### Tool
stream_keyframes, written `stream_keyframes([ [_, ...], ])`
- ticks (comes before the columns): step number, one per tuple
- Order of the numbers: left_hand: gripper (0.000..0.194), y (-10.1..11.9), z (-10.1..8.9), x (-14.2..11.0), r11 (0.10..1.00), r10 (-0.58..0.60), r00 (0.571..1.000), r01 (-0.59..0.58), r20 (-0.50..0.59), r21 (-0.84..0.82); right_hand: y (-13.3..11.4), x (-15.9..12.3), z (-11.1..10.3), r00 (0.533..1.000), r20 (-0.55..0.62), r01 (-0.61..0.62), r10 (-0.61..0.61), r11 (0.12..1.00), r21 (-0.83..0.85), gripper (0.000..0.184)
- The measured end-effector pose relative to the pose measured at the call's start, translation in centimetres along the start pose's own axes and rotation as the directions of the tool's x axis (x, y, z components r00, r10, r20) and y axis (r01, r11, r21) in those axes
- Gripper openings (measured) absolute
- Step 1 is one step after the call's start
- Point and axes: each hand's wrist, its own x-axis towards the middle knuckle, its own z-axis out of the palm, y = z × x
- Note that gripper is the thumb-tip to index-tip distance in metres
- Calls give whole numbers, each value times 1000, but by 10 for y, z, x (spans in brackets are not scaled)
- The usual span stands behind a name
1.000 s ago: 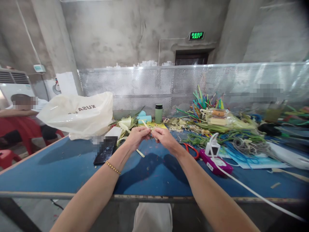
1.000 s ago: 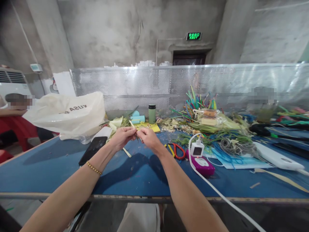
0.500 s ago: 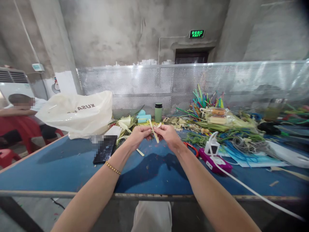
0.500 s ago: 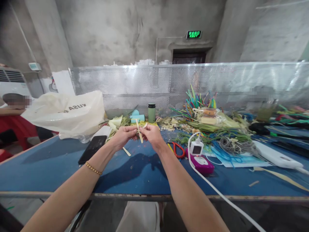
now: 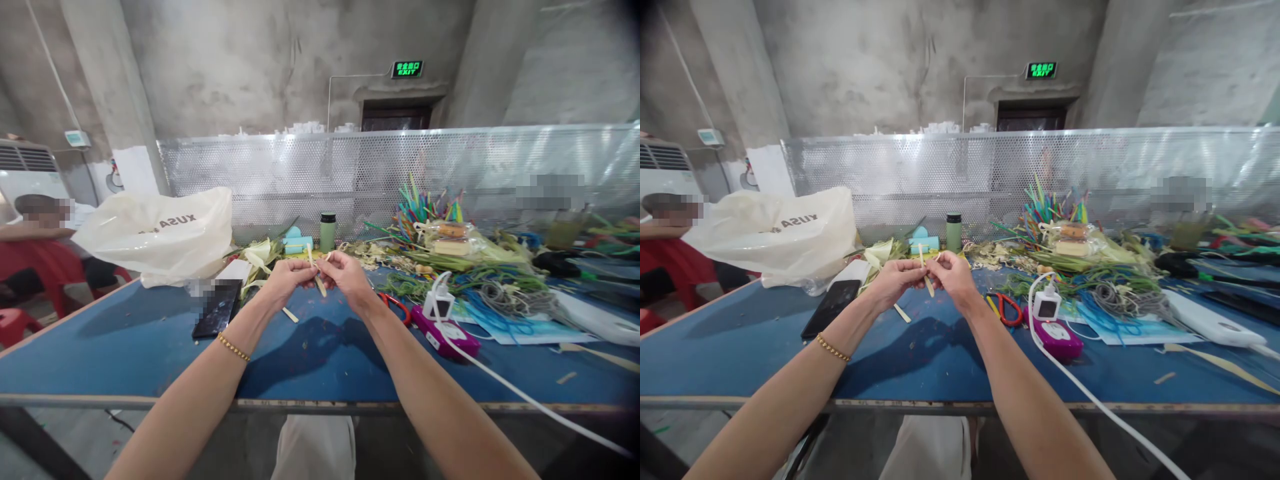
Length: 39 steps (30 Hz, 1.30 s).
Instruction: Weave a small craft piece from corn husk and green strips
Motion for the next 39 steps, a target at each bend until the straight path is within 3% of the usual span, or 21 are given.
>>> stream_keyframes([
  [5,22,0,-2,0,997,-46,999,45,-16,-62,-1,0,-1,996,86,29,-26,999,-28,39],
  [11,20,0,1,1,997,1,998,4,-66,75,6,4,-2,997,-22,62,-71,958,-280,36],
  [15,19,1,5,0,987,36,997,-25,-65,162,10,4,-1,994,-69,52,-82,931,-360,31],
  [29,18,-5,7,1,990,4,996,9,-93,141,17,6,2,993,-114,-11,-23,956,-294,28],
  [31,21,-4,3,2,996,-21,997,28,-77,85,17,6,1,993,-116,-25,-6,965,-260,28],
  [36,34,0,-5,2,980,-107,991,119,83,-157,13,7,-3,994,-106,-22,8,991,-135,32],
  [39,32,0,-5,2,982,-111,993,117,48,-146,8,6,-4,995,-99,-18,6,993,-119,34],
])
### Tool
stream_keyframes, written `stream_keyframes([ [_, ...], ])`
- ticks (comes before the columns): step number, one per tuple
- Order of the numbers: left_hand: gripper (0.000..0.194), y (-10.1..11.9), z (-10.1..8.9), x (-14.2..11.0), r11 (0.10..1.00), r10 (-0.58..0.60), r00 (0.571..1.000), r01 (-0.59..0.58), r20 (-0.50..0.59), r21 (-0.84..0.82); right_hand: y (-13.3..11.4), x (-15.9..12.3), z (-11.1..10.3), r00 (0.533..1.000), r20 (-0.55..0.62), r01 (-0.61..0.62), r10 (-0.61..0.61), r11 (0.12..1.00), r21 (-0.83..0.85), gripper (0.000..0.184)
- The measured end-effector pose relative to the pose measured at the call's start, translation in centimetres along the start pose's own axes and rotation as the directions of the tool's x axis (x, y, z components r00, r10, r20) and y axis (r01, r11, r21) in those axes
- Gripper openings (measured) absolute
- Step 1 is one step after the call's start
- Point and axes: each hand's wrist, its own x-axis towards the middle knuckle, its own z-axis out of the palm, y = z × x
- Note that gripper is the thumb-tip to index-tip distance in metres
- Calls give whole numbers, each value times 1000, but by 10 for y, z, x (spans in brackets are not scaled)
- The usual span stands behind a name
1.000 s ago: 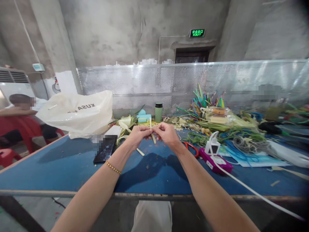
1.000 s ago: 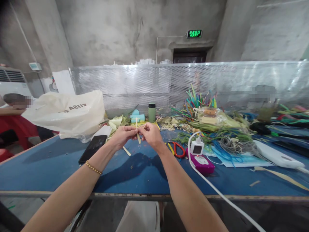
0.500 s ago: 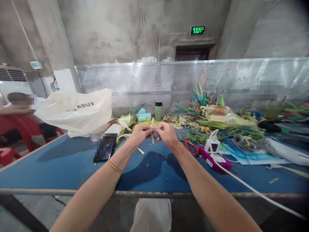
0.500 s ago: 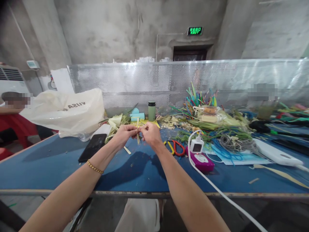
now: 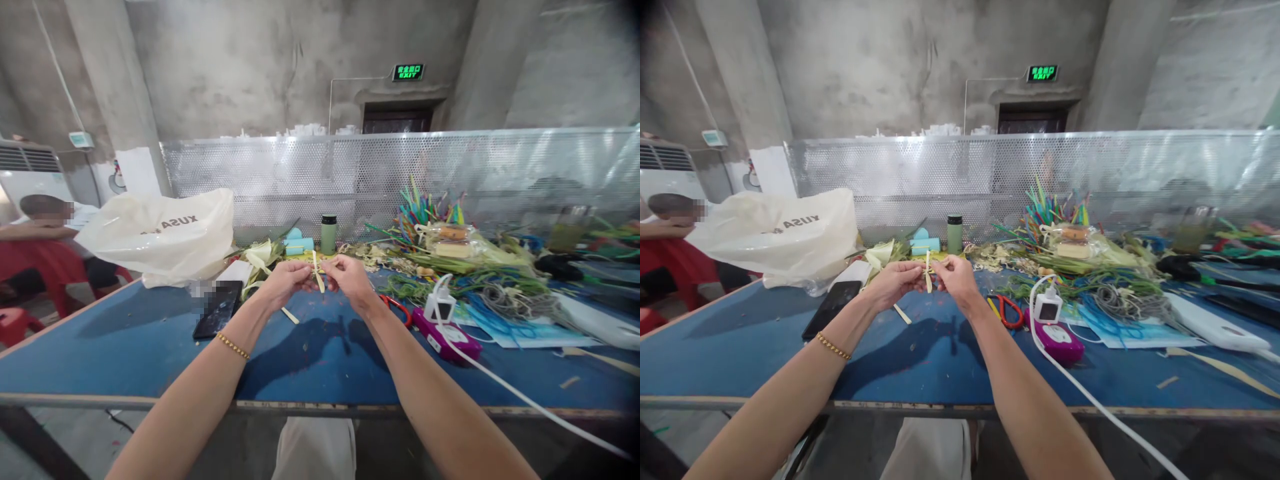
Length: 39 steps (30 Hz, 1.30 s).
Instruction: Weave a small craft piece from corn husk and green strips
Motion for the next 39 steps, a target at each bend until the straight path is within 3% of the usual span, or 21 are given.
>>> stream_keyframes([
  [8,16,3,17,-3,991,126,966,-114,-226,63,-2,2,-3,998,-62,22,-16,995,92,36],
  [11,15,4,19,-4,985,170,928,-164,-333,48,0,2,-2,997,81,-12,6,996,84,34],
  [14,19,0,18,-3,983,176,902,-179,-395,27,0,0,2,975,206,92,-85,996,-21,32],
  [16,24,-2,16,-3,986,143,920,-162,-365,-22,0,-1,5,971,159,200,-179,971,-129,30],
  [19,31,-3,15,-2,983,35,972,-76,-234,-169,-3,-4,5,957,94,288,-274,931,-226,25],
  [21,31,-1,14,-1,976,7,982,-47,-189,-210,-5,-6,4,946,135,318,-294,922,-220,23],
  [23,29,0,13,-1,981,52,975,-91,-217,-174,-8,-7,4,941,176,319,-288,929,-188,21],
  [28,22,1,12,0,964,264,919,-236,-293,125,-7,-8,11,982,136,140,-127,986,-90,21],
  [32,18,0,15,-3,924,346,883,-264,-316,275,-3,-10,15,988,137,-95,76,985,142,17],
  [36,21,-3,12,0,966,256,914,-232,-315,114,-3,-9,9,946,291,-218,143,946,242,21],
  [39,23,-4,5,4,980,157,920,-191,-359,-61,-4,-5,4,960,243,-190,139,962,197,24],
])
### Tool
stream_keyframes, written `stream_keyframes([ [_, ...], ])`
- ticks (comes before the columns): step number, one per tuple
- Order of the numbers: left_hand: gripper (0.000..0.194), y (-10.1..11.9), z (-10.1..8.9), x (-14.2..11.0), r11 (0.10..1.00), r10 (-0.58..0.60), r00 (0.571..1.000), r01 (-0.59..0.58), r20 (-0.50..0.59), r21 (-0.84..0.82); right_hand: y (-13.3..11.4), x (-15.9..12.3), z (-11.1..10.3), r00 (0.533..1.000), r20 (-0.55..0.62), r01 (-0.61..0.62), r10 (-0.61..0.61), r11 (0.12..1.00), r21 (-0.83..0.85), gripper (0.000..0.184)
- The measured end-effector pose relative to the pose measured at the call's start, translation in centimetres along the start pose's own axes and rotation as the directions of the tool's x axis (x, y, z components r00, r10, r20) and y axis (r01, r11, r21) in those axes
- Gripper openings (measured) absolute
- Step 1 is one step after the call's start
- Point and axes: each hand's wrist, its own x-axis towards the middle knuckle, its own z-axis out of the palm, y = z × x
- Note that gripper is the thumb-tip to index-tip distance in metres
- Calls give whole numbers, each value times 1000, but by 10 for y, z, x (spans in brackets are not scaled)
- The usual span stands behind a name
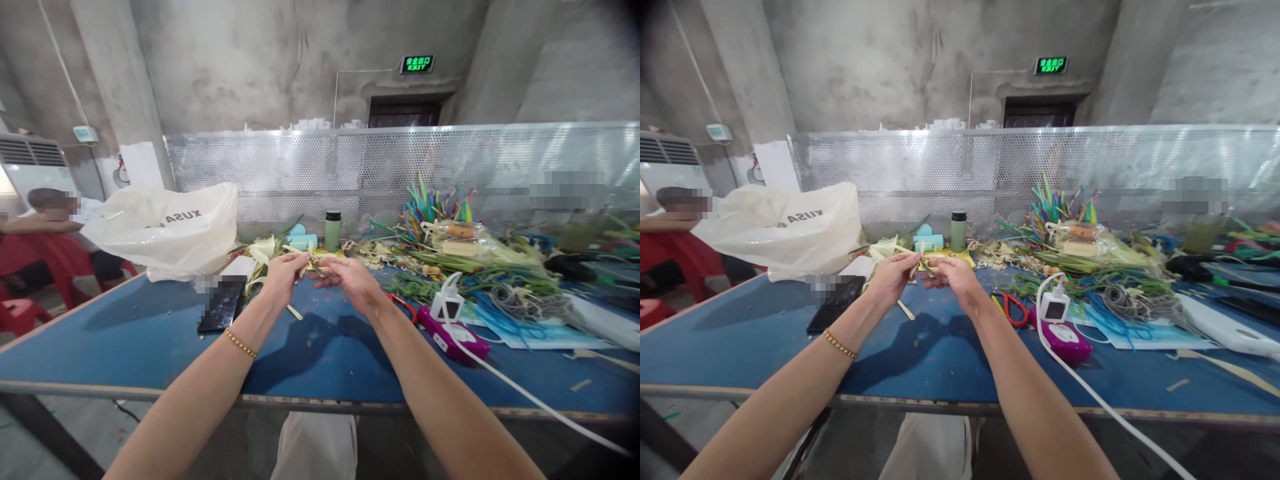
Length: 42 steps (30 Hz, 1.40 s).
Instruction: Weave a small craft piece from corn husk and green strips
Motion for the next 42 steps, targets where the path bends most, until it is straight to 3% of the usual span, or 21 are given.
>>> stream_keyframes([
  [2,23,0,-2,3,999,-25,999,23,-42,-40,0,2,-2,991,-123,38,-52,992,-119,25],
  [4,23,2,-2,3,997,-45,997,41,-62,-66,1,4,-1,969,-175,122,-176,952,-281,25],
  [8,24,4,2,-1,987,-109,994,104,-32,-121,8,6,3,911,-93,294,-402,791,-537,24],
  [14,21,3,4,-3,975,-167,983,176,77,-137,9,3,5,862,-21,344,-506,618,-707,16],
  [20,17,5,3,-1,969,-173,982,184,76,-168,8,5,2,912,-60,264,-406,691,-673,24],
  [22,16,5,4,-1,966,-179,982,189,68,-180,8,5,2,913,-39,290,-405,715,-636,26],
  [25,16,6,4,-1,964,-180,982,189,66,-186,7,4,4,916,3,342,-402,776,-530,27],
  [29,21,6,2,-2,971,-172,975,192,143,-142,6,3,8,955,-36,270,-296,909,-317,28],
  [32,23,6,0,-2,969,-201,962,223,183,-105,6,2,9,957,-96,246,-275,939,-241,29],
  [34,22,6,-1,-3,975,-211,973,216,96,-43,5,2,9,950,-169,226,-262,952,-208,30],
  [37,19,6,2,-6,984,-102,991,113,-82,137,4,3,7,930,-266,206,-255,958,-199,31],
  [38,19,6,4,-8,982,-66,996,76,-68,172,4,3,7,923,-282,208,-263,955,-212,32],
  [42,26,4,15,-16,991,-15,987,-6,158,136,6,3,8,898,-292,253,-331,928,-272,35],
])
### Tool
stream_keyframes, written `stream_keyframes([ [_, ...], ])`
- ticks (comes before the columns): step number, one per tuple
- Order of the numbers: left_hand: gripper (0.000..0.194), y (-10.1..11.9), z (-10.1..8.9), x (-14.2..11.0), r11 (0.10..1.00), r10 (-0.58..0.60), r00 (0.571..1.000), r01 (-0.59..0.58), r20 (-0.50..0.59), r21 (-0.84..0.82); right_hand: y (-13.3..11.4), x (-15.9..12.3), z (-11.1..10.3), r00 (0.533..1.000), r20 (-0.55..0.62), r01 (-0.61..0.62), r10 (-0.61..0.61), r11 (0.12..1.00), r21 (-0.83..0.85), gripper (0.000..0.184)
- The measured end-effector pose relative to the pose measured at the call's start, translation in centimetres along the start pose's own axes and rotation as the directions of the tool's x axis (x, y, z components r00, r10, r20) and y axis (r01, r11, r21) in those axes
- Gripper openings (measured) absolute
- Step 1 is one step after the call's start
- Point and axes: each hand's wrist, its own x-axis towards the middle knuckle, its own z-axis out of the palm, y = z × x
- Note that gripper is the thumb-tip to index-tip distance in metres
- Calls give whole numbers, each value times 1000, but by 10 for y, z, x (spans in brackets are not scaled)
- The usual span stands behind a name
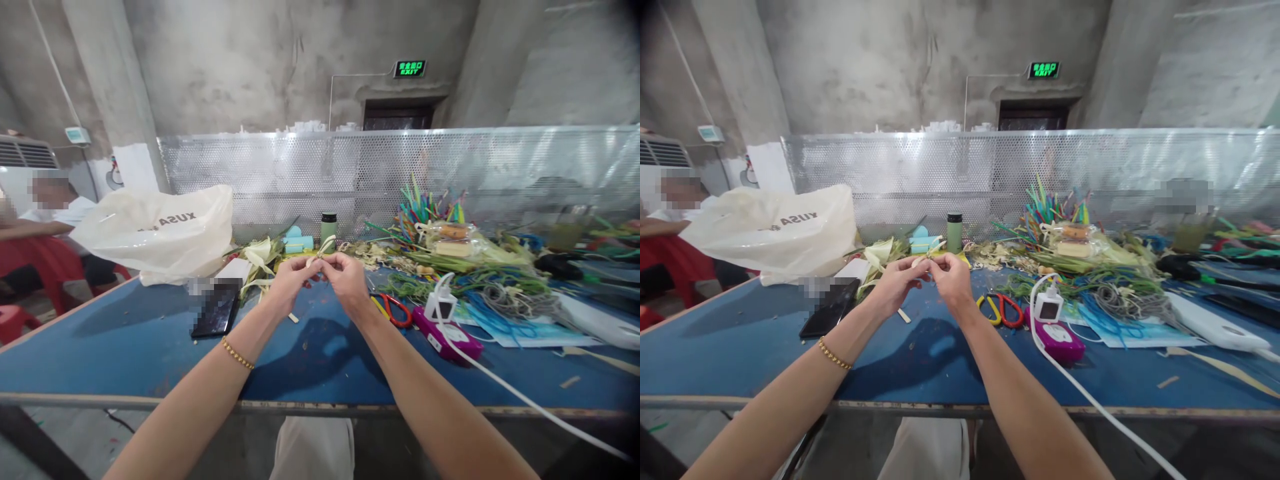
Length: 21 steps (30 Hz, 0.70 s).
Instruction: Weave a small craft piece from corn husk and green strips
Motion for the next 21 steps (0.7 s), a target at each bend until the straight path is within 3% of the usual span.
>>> stream_keyframes([
  [4,25,-3,4,-1,996,16,994,-26,-106,-90,0,-4,4,999,31,42,-43,999,31,37],
  [11,19,-3,-3,2,971,-63,991,35,-115,-236,-2,-6,3,990,134,58,-52,997,-45,35],
  [18,21,-5,-9,8,936,-140,989,114,-56,-333,-7,-3,-1,976,216,-42,27,997,64,38],
  [21,23,-3,-12,9,936,-173,980,132,-100,-326,-7,-1,-3,970,218,-137,110,984,113,45],
])
